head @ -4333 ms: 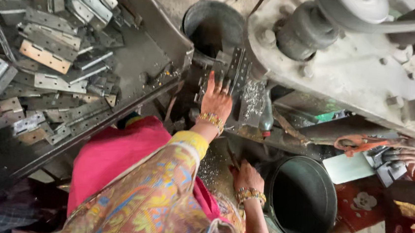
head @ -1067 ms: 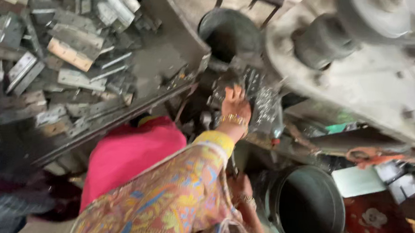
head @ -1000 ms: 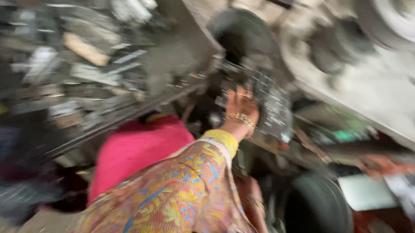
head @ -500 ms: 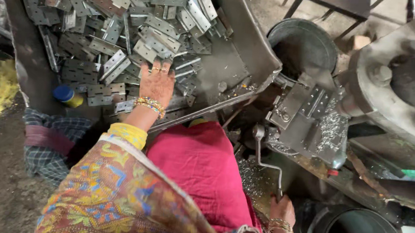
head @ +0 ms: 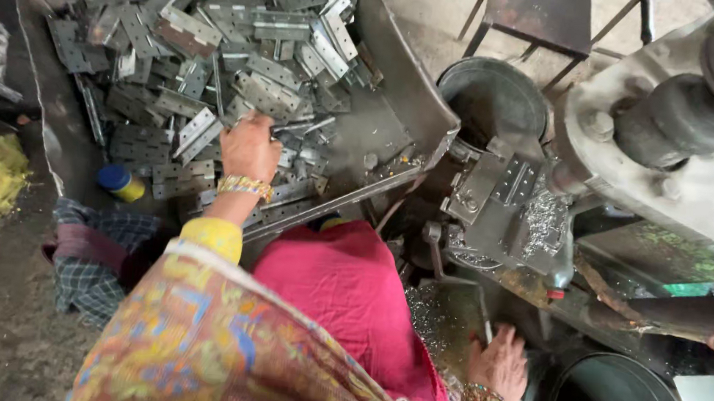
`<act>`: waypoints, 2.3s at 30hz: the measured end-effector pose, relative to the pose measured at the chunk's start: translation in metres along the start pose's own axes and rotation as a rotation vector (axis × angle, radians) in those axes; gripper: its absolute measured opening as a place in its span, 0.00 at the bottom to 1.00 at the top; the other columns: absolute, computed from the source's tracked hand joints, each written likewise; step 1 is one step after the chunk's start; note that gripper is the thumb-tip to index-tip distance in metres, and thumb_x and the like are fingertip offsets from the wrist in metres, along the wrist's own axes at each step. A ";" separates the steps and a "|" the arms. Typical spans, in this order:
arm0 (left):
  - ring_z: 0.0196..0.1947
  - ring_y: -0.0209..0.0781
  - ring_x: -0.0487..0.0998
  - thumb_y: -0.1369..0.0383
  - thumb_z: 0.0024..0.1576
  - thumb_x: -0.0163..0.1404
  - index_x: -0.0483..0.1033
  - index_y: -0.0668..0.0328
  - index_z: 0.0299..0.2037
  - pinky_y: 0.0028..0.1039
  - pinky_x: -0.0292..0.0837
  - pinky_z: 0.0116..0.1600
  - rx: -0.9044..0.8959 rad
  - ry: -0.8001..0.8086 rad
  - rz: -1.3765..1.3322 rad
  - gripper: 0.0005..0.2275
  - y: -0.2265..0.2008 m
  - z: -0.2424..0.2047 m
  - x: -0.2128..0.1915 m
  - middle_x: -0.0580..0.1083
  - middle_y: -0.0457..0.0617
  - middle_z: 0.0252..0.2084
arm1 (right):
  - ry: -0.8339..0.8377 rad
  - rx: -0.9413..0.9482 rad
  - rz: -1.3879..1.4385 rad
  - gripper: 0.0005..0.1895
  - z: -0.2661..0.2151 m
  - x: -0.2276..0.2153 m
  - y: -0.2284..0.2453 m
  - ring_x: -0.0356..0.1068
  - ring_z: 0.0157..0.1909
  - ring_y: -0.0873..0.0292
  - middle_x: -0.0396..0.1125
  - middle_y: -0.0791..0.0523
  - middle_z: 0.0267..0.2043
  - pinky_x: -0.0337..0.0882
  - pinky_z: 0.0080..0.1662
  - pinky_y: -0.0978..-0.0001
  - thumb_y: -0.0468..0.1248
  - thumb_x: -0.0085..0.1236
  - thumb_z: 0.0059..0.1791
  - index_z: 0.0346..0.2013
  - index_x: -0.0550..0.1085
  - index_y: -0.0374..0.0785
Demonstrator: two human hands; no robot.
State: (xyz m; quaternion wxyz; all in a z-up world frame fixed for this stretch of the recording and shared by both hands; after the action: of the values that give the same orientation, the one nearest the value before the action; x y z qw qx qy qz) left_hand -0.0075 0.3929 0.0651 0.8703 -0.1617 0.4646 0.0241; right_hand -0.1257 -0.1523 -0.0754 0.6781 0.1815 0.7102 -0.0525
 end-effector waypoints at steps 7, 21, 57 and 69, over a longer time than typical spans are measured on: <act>0.31 0.56 0.83 0.71 0.47 0.50 0.79 0.67 0.36 0.41 0.74 0.39 -0.307 0.307 -0.807 0.10 -0.135 -0.087 -0.008 0.78 0.64 0.30 | -0.233 -0.691 0.538 0.39 -0.052 -0.115 0.213 0.66 0.59 0.39 0.68 0.43 0.58 0.65 0.58 0.50 0.40 0.66 0.42 0.66 0.65 0.35; 0.32 0.52 0.83 0.66 0.47 0.55 0.83 0.64 0.35 0.37 0.77 0.40 -0.231 0.669 -1.095 0.11 -0.261 -0.138 0.132 0.80 0.58 0.29 | 0.187 -0.222 1.335 0.22 0.018 -0.061 0.093 0.79 0.39 0.45 0.75 0.46 0.45 0.79 0.43 0.52 0.42 0.50 0.57 0.61 0.67 0.31; 0.63 0.46 0.63 0.67 0.58 0.44 0.83 0.56 0.47 0.34 0.53 0.59 0.557 0.203 0.023 0.15 -0.378 -0.154 0.138 0.75 0.51 0.61 | 0.349 0.105 0.086 0.25 -0.006 0.047 -0.055 0.74 0.46 0.38 0.73 0.42 0.41 0.73 0.46 0.47 0.59 0.56 0.48 0.42 0.78 0.40; 0.63 0.45 0.66 0.67 0.56 0.46 0.84 0.58 0.43 0.36 0.57 0.57 0.644 0.307 0.070 0.13 -0.366 -0.123 0.110 0.77 0.52 0.55 | 0.212 -0.045 0.343 0.23 0.015 0.117 -0.100 0.75 0.38 0.38 0.74 0.41 0.33 0.73 0.39 0.47 0.56 0.58 0.43 0.38 0.81 0.40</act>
State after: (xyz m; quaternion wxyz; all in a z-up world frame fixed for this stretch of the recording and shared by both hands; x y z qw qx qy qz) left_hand 0.0268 -0.0033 0.0064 0.7952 0.1350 0.5792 -0.1183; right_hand -0.1458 -0.2283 -0.2090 0.6025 0.2891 0.7373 0.0993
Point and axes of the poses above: each hand's wrist, its own z-axis towards the middle knuckle, its own x-axis out of the palm, y = z × x, the point moved 5 cm from there along z, towards the middle knuckle
